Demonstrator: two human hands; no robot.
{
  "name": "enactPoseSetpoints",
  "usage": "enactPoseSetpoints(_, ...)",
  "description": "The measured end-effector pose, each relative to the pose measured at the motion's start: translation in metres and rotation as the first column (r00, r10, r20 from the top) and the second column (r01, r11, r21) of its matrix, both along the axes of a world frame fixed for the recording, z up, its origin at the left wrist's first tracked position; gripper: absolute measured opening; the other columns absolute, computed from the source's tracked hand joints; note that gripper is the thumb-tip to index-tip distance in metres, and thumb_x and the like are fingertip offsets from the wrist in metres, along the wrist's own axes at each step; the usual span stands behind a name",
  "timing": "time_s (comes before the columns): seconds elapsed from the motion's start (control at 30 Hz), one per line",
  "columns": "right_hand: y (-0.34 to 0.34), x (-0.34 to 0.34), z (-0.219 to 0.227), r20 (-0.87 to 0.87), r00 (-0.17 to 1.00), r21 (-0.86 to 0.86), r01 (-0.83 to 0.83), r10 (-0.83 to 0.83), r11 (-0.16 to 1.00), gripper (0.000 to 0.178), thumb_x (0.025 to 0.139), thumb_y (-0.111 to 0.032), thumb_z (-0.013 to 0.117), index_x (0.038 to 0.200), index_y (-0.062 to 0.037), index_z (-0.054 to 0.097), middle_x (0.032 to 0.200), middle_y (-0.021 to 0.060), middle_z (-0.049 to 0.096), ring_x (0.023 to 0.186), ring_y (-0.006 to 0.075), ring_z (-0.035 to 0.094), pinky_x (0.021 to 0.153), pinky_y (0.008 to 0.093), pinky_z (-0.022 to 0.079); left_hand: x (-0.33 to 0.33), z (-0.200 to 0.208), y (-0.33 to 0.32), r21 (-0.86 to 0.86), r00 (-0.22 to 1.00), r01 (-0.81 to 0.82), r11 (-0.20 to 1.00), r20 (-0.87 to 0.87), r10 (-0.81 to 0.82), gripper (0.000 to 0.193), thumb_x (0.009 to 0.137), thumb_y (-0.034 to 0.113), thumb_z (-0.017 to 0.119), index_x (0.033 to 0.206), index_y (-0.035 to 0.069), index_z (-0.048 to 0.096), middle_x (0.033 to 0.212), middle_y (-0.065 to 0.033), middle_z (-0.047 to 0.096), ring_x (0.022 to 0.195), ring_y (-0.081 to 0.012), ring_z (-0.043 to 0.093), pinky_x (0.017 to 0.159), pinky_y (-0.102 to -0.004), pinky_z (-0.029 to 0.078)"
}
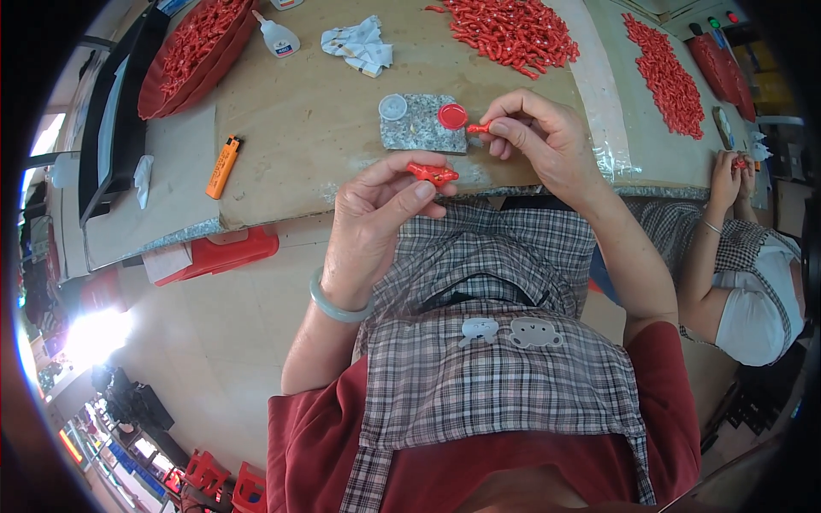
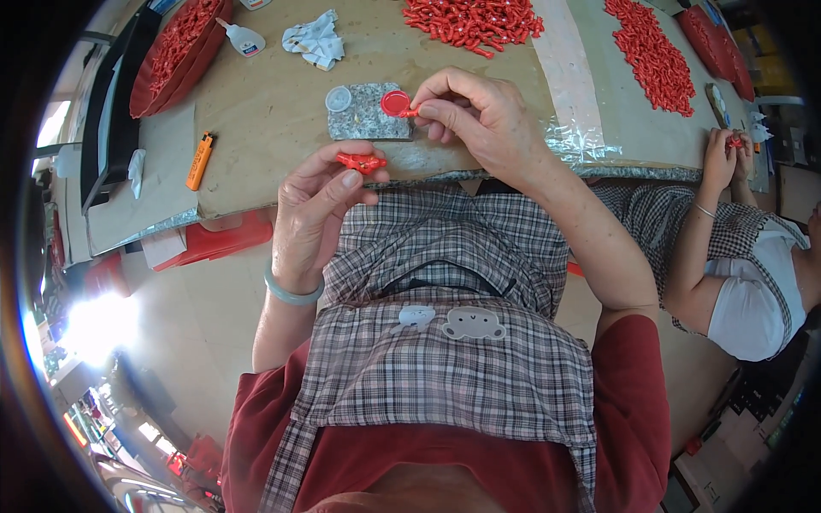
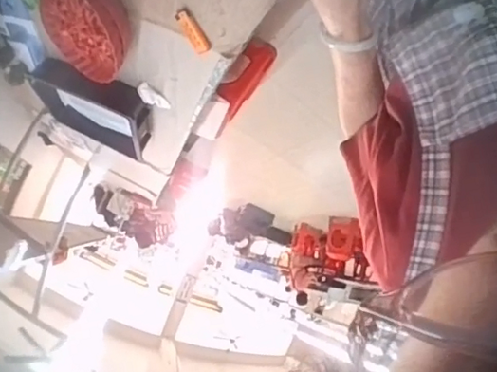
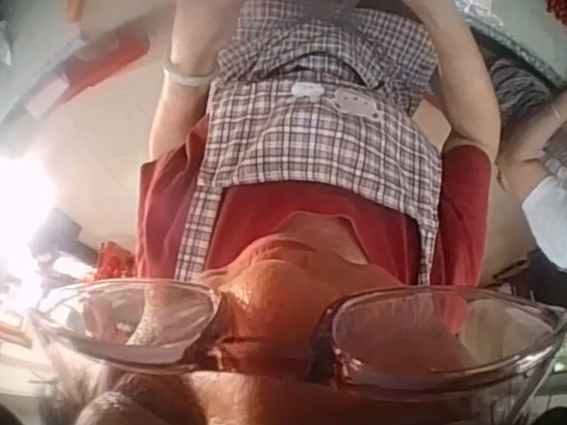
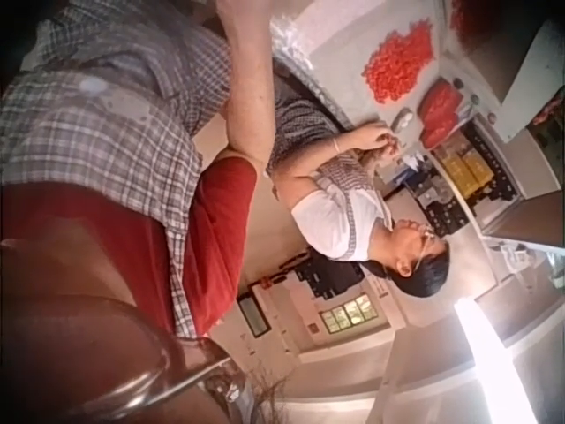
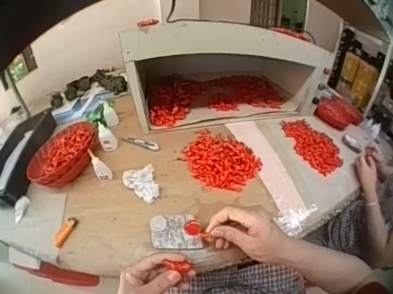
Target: The person assembles small red toy parts by hand at a factory table, applying glue from a bottle with a small applicator brush.
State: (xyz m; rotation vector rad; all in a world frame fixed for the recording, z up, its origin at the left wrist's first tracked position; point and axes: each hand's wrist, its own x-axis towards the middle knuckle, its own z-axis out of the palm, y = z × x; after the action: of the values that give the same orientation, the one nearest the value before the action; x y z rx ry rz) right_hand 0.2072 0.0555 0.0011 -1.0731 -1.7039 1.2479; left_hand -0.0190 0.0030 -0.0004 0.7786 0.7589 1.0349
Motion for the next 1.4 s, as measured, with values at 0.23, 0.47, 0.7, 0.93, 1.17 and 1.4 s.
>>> enactPoseSetpoints(0.23, 0.016, -0.001, 0.003, 0.247, 0.969, 0.238, -0.052, -0.009, 0.97, 0.008, 0.092, -0.01, 0.059, 0.096, -0.003, 0.061, 0.078, 0.0053, 0.064, 0.066, 0.0134, 0.063, 0.061, 0.0267, 0.05, -0.009, -0.007, 0.001, 0.045, 1.0, 0.031, 0.998, 0.001, -0.031, 0.026, 0.09, -0.003, 0.057, 0.116, -0.005, 0.061, 0.107, -0.0135, 0.067, 0.084, -0.0125, 0.063, 0.075, -0.0252, 0.052)
enactPoseSetpoints(0.47, 0.028, -0.001, 0.009, 0.552, 0.833, 0.557, -0.339, -0.033, 0.758, 0.01, 0.087, -0.006, 0.061, 0.096, -0.0043, 0.058, 0.084, 0.0077, 0.062, 0.074, 0.0237, 0.064, 0.064, 0.0342, 0.052, -0.011, -0.011, 0.001, 0.026, 0.999, 0.033, 0.999, -0.03, -0.033, 0.029, 0.089, -0.002, 0.059, 0.118, -0.005, 0.06, 0.099, -0.01, 0.068, 0.08, -0.0098, 0.061, 0.073, -0.0237, 0.052)
enactPoseSetpoints(0.7, 0.035, 0.002, 0.017, 0.667, 0.745, 0.611, -0.542, -0.006, 0.578, 0.021, 0.078, -0.003, 0.06, 0.099, -0.0024, 0.056, 0.093, 0.0088, 0.059, 0.083, 0.0244, 0.063, 0.069, 0.0334, 0.053, -0.013, -0.01, 0.003, 0.016, 0.99, 0.036, 0.999, -0.137, -0.034, 0.029, 0.092, 0.003, 0.06, 0.12, -0.002, 0.062, 0.093, -0.0053, 0.066, 0.077, -0.0085, 0.061, 0.07, -0.0215, 0.051)
enactPoseSetpoints(0.93, 0.042, 0.001, 0.029, 0.783, 0.622, 0.566, -0.708, -0.007, 0.422, 0.023, 0.075, -0.006, 0.064, 0.097, -0.001, 0.058, 0.092, 0.0081, 0.057, 0.081, 0.0231, 0.063, 0.064, 0.0325, 0.055, -0.014, -0.014, 0.003, 0.061, 0.992, -0.015, 0.998, -0.122, 0.022, 0.028, 0.092, 0.005, 0.06, 0.119, -0.003, 0.063, 0.095, -0.0067, 0.063, 0.077, -0.012, 0.063, 0.068, -0.0224, 0.051)
enactPoseSetpoints(1.17, 0.044, -0.002, 0.042, 0.854, 0.52, 0.476, -0.799, 0.025, 0.367, 0.03, 0.073, -0.004, 0.063, 0.103, 0.001, 0.062, 0.098, 0.0111, 0.06, 0.083, 0.0251, 0.066, 0.064, 0.0317, 0.056, -0.019, -0.019, 0.005, 0.068, 0.993, 0.057, 0.996, -0.104, -0.05, 0.029, 0.093, 0.003, 0.059, 0.121, -0.001, 0.062, 0.099, -0.0036, 0.058, 0.078, -0.0087, 0.061, 0.071, -0.0216, 0.053)
enactPoseSetpoints(1.4, 0.047, -0.006, 0.04, 0.843, 0.538, 0.515, -0.801, -0.008, 0.305, 0.027, 0.072, -0.006, 0.065, 0.098, 0.0007, 0.06, 0.095, 0.0094, 0.059, 0.081, 0.022, 0.064, 0.061, 0.0299, 0.056, -0.02, -0.019, 0.004, 0.078, 0.994, 0.04, 0.996, -0.104, -0.031, 0.028, 0.092, 0.003, 0.059, 0.12, -0.003, 0.063, 0.095, -0.0052, 0.058, 0.077, -0.0104, 0.061, 0.069, -0.0221, 0.052)
